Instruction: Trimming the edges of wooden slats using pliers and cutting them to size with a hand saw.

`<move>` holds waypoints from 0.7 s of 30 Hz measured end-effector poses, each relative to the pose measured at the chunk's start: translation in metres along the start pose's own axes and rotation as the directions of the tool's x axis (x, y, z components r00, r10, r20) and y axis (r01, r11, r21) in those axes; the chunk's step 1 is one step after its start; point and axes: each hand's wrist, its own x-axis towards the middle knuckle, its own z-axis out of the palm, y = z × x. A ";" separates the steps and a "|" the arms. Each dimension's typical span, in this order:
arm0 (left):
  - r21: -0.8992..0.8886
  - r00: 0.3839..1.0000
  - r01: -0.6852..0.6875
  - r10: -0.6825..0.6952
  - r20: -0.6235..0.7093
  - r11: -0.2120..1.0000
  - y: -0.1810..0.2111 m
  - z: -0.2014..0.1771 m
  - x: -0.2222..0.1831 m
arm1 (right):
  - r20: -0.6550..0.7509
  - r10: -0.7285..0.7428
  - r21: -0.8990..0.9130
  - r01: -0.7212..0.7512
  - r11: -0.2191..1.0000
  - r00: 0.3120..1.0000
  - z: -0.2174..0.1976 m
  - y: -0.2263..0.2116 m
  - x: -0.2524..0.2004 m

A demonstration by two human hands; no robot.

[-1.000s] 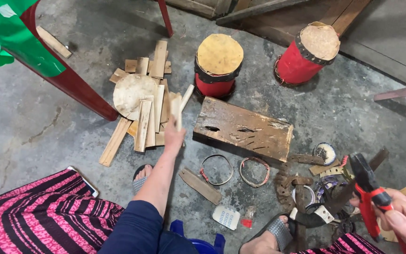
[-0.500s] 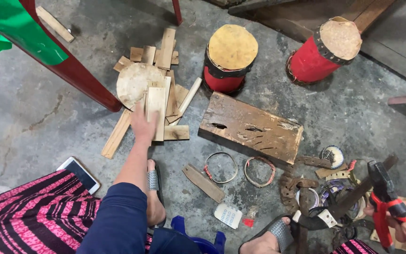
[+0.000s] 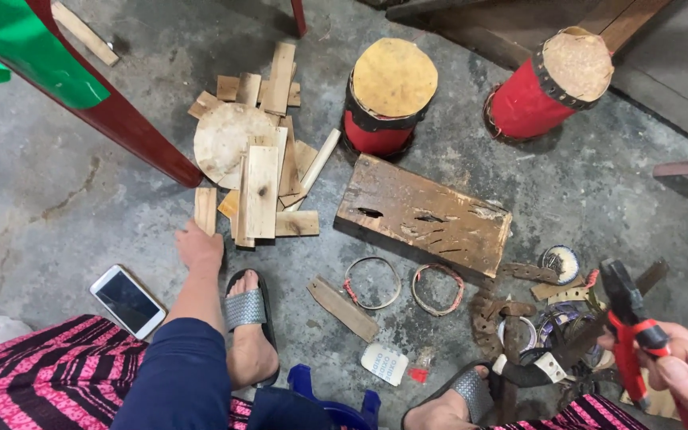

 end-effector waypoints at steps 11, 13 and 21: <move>0.536 0.916 -0.340 0.142 0.375 0.773 0.090 -0.192 0.007 | 0.097 -0.056 0.164 0.040 0.986 0.994 0.004 -0.002 0.016; 0.611 0.864 -0.465 0.175 0.473 0.641 0.115 -0.224 -0.003 | 0.068 0.205 0.043 -0.209 0.977 0.976 0.006 0.001 0.021; 0.404 0.564 -0.822 0.669 0.484 0.400 0.180 -0.353 -0.141 | 0.290 0.215 -0.275 -0.134 0.952 0.932 0.031 -0.042 0.083</move>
